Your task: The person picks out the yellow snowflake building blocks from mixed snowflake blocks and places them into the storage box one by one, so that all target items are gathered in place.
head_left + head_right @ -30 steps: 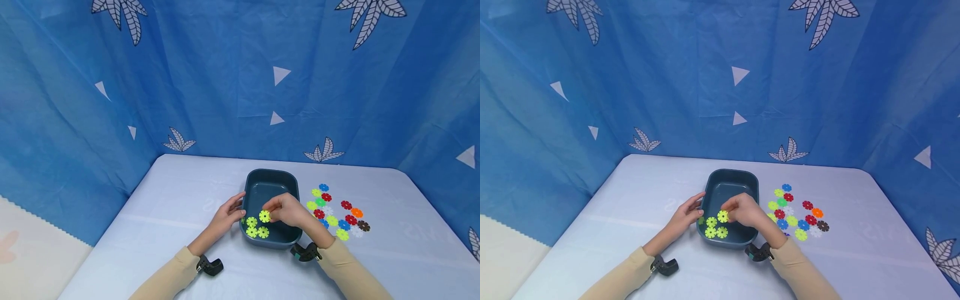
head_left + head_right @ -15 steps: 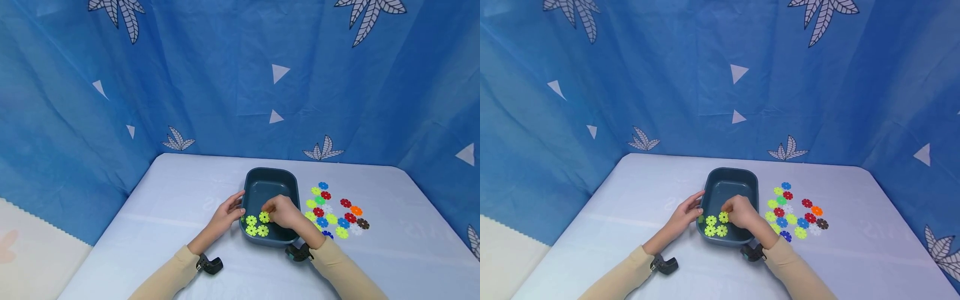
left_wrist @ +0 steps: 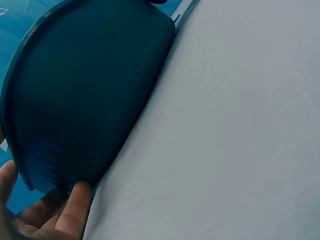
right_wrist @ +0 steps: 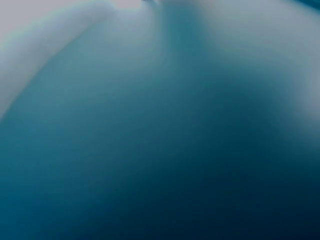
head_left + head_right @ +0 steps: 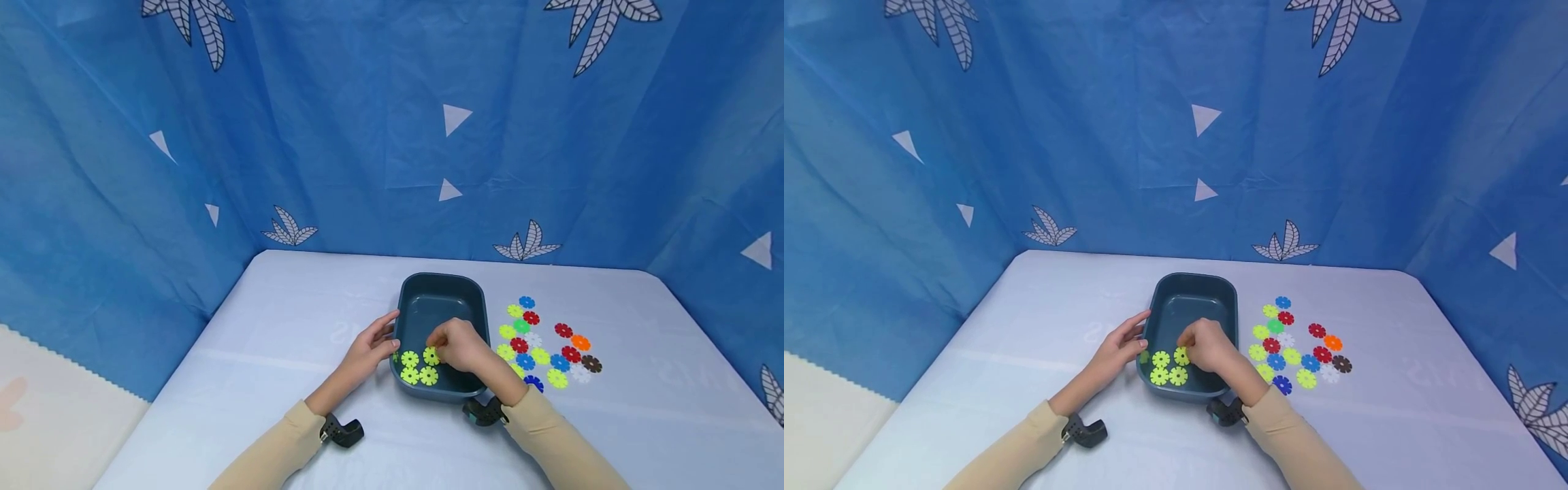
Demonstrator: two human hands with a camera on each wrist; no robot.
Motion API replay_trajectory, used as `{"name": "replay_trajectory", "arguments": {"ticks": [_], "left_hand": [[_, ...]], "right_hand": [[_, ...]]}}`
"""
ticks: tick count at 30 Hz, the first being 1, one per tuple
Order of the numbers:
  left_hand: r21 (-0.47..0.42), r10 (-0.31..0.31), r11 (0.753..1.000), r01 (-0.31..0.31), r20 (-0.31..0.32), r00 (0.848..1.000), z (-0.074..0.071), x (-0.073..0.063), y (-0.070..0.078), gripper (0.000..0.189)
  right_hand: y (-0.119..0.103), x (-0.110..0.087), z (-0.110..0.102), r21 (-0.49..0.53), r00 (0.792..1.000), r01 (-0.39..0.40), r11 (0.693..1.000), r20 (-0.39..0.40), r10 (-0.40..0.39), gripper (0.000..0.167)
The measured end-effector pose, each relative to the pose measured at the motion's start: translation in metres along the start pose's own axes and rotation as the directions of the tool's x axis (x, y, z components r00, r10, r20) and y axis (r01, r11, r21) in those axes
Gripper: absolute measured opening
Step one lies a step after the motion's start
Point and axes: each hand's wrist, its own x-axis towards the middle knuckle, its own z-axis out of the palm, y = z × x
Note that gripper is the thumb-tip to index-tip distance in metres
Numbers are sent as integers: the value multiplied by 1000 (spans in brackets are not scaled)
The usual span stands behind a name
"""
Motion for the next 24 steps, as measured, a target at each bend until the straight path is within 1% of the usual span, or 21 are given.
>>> {"name": "replay_trajectory", "arguments": {"ticks": [7,24], "left_hand": [[7,-7,1000,7,-5,1000,0,0,3,62],[3,-24,1000,24,-11,1000,1,1,1,61]], "right_hand": [[-1,1,0,3,1000,-28,1000,-6,28,19],[-1,1,0,41,999,-40,998,-11,41,15]]}}
